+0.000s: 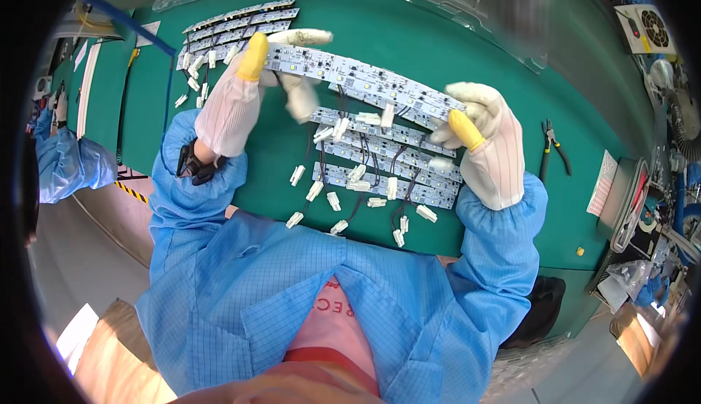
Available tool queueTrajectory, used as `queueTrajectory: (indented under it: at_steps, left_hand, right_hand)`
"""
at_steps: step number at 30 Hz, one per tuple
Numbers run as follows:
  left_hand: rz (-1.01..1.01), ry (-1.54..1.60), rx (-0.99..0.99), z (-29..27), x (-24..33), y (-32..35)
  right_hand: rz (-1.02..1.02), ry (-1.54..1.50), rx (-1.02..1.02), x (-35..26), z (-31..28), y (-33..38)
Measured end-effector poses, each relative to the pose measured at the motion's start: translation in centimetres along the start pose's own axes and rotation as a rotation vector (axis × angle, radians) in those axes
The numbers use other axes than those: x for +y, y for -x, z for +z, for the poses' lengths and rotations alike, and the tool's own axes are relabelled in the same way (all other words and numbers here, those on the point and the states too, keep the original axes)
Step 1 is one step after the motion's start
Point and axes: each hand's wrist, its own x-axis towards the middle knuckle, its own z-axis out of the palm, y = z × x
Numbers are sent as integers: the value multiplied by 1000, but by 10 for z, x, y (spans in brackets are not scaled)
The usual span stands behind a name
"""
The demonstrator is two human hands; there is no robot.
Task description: Inspecting and assembling components on LED light strips at a workstation.
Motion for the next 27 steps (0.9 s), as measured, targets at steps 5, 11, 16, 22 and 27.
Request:
queueTrajectory:
  at_steps: [5, 11, 16, 22, 27]
  left_hand:
    - [-273, -137, 20, -1, 26, -5]
    - [89, -634, 269, 11, -5, -12]
    - [4, -739, 106, 5, 0, -8]
    - [171, -897, 290, 10, -14, -15]
    - [195, -589, 248, 19, 5, -13]
  right_hand:
    - [-230, 265, 49, 2, 4, -1]
    - [-366, 572, 121, 8, -8, -11]
    - [-388, 877, -66, 21, -7, -20]
    - [-563, 834, 290, 17, 2, -16]
    - [-662, 681, 331, 25, 1, -20]
